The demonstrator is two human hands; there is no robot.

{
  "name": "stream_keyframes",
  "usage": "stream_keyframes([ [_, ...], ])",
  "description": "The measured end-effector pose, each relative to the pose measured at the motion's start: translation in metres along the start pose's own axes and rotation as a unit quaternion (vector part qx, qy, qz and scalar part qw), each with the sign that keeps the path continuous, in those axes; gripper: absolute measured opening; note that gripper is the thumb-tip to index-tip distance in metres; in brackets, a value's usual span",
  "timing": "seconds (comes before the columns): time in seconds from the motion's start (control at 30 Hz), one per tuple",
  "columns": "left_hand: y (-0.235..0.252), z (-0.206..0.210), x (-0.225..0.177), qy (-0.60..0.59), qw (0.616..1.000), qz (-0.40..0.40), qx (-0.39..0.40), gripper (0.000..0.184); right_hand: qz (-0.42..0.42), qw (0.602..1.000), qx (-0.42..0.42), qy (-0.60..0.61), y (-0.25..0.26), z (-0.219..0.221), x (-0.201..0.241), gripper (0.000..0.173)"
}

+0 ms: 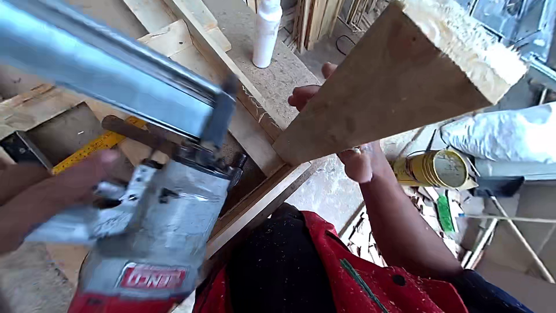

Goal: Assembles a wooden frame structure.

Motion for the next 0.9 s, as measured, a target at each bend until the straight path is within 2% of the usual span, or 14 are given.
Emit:
stream_keyframes([
  [0.03, 0.002, -0.008, -0.014, 0.128, 0.984, 0.111, -0.056, 0.029, 0.002, 1.000, -0.003, 0.007, 0.000, 0.001, -0.006, 0.141],
  [0.07, 0.008, -0.016, -0.039, 0.243, 0.946, 0.200, -0.077, 0.038, 0.008, 1.000, -0.010, 0.004, -0.002, 0.002, -0.011, 0.140],
  [0.13, 0.028, -0.024, -0.091, 0.390, 0.866, 0.308, -0.061, 0.054, 0.013, 1.000, -0.028, 0.002, -0.008, 0.001, -0.020, 0.137],
  [0.27, 0.073, -0.004, -0.115, 0.433, 0.771, 0.467, -0.001, 0.056, 0.003, 0.999, -0.042, 0.013, -0.014, -0.003, -0.025, 0.129],
  [0.33, 0.085, 0.000, -0.134, 0.445, 0.729, 0.520, 0.018, 0.062, 0.006, 0.999, -0.045, 0.006, -0.014, -0.003, -0.025, 0.125],
  [0.53, 0.110, 0.012, -0.154, 0.398, 0.719, 0.570, 0.015, 0.058, 0.036, 0.998, -0.048, -0.021, -0.014, 0.001, -0.030, 0.107],
  [0.63, 0.115, 0.018, -0.152, 0.383, 0.730, 0.566, 0.017, 0.058, 0.044, 0.998, -0.044, -0.029, -0.012, 0.001, -0.029, 0.102],
  [0.77, 0.121, 0.030, -0.141, 0.349, 0.764, 0.543, 0.022, 0.052, 0.046, 0.998, -0.032, -0.032, -0.010, 0.002, -0.027, 0.098],
  [0.9, 0.122, 0.029, -0.142, 0.362, 0.757, 0.544, 0.019, 0.052, 0.050, 0.998, -0.021, -0.031, -0.008, 0.003, -0.029, 0.097],
])
Point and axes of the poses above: each hand's wrist, its own y-axis towards the middle knuckle, its own z-axis out of the palm, x = y × z, the point moved 10 cm from there along y, towards the middle knuckle, and after that the axes turned 14 degrees about x, right-handed, at the moved point
